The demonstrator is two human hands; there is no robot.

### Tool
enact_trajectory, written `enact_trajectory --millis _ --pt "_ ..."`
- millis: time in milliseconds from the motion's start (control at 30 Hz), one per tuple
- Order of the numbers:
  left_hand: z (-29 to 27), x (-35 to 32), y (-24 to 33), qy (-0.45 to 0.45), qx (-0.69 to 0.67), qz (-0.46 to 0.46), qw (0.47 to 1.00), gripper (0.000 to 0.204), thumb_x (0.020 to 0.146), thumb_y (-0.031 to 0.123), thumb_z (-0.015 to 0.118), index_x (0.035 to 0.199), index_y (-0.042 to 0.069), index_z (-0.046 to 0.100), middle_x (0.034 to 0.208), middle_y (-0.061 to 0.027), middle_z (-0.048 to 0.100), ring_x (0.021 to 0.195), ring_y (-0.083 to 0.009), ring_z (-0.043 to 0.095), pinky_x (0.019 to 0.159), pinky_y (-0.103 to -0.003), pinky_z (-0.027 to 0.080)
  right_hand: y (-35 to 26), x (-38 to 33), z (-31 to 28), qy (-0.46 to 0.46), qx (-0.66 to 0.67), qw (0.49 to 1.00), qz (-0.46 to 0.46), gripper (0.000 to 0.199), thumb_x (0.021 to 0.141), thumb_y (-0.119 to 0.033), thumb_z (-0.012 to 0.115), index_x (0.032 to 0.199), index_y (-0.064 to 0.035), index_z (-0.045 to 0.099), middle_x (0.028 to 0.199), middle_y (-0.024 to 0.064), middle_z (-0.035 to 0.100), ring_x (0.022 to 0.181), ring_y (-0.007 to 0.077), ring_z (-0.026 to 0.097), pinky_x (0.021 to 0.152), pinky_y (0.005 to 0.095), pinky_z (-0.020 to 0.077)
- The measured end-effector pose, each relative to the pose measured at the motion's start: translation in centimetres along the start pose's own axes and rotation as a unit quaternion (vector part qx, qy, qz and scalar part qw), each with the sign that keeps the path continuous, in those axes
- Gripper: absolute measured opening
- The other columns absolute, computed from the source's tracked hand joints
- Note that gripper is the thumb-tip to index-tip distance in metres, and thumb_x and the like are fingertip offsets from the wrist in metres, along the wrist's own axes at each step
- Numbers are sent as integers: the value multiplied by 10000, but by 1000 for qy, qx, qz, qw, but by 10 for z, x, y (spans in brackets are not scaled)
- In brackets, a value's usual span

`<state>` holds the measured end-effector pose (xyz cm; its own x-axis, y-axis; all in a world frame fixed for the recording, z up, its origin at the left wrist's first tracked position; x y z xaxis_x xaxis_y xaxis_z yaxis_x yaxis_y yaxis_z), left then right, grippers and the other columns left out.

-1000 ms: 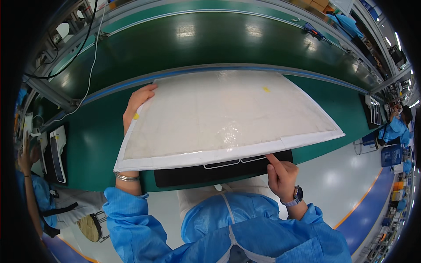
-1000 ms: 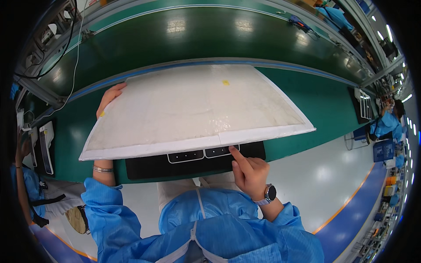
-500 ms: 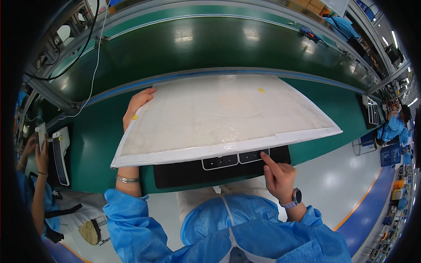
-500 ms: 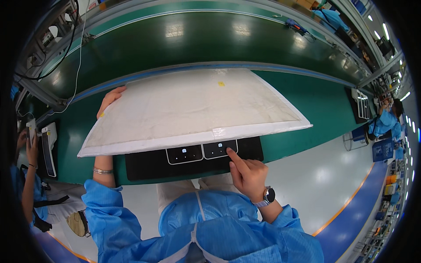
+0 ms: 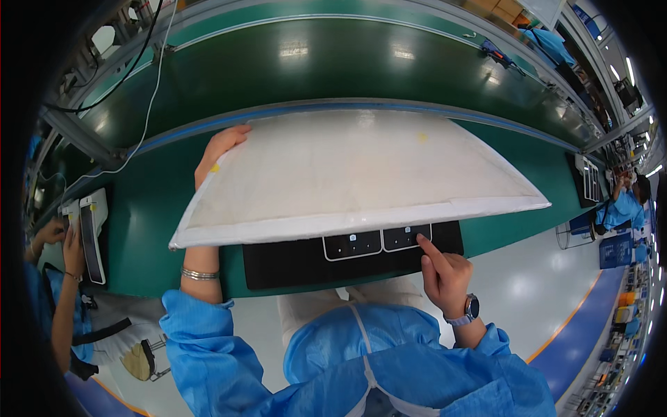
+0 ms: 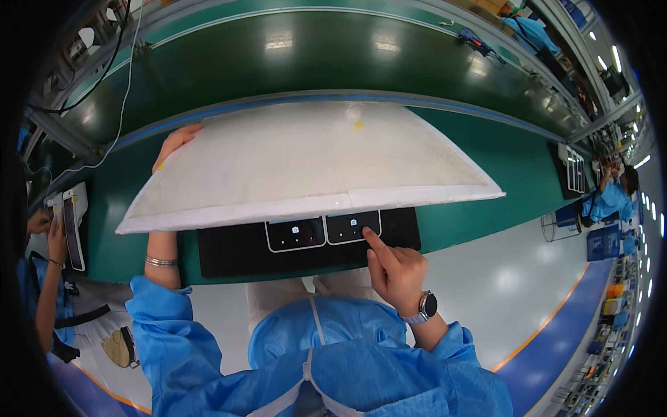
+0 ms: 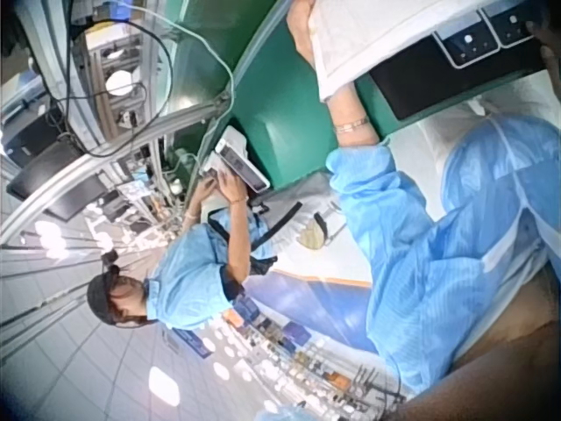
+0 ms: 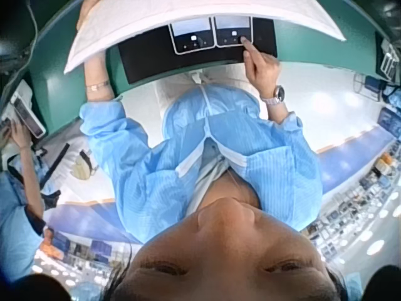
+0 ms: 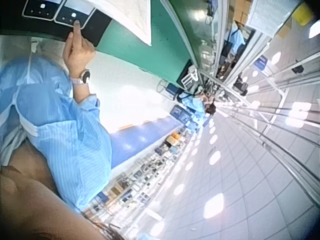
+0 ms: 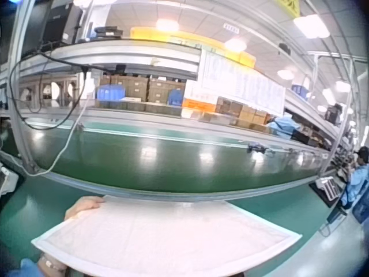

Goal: The person tests the screens and functionality of handheld electronic devices by hand on a production line.

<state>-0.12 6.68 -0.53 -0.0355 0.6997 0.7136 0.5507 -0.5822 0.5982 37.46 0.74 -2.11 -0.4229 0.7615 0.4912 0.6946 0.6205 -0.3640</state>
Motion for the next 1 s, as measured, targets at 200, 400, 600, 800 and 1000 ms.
enact_trajectory --millis 200,400,600,800,1000 --pt "-1 -1 -3 1 -41 -27 999 267 859 96 632 1110 9 608 1197 -175 600 1123 -261 570 980 -343 442 2 -3 3 1 9 1000 10 317 843 -64 606 1153 -54 669 463 16 467 379 165 450 414 308 351" --pt "-1 1 3 0 -41 -46 998 315 824 77 664 1127 19 602 1182 -174 606 1114 -271 576 983 -350 438 -13 3 8 -6 28 999 -35 351 828 -58 617 1176 -54 658 473 15 485 384 160 457 416 305 356" --pt "1 -4 11 -1 -28 -42 999 315 813 77 675 1118 31 609 1187 -165 605 1114 -263 575 979 -347 440 -44 13 22 -48 53 994 -86 362 820 -106 655 1181 -90 661 499 -17 535 388 130 470 414 286 357" --pt "2 -8 2 -1 -41 -69 997 313 812 92 676 1111 31 609 1187 -154 605 1125 -260 566 996 -346 424 -46 17 33 -55 78 993 -69 348 826 -93 640 1173 -78 664 498 -8 537 380 139 470 408 293 353" --pt "-2 4 8 26 -51 -57 997 222 894 118 592 1089 14 606 1126 -144 617 1052 -235 583 947 -332 445 -35 18 21 -42 109 991 -72 379 798 -65 632 1176 -56 656 503 10 530 385 155 464 423 302 357"
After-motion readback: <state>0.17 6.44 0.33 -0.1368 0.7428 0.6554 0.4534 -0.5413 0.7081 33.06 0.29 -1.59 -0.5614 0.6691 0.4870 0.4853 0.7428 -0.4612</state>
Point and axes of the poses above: each hand's wrist, its own x-axis towards the middle knuckle, its own z-axis out of the palm, y = z × x, the point moved 4 cm from there along x, towards the middle knuckle
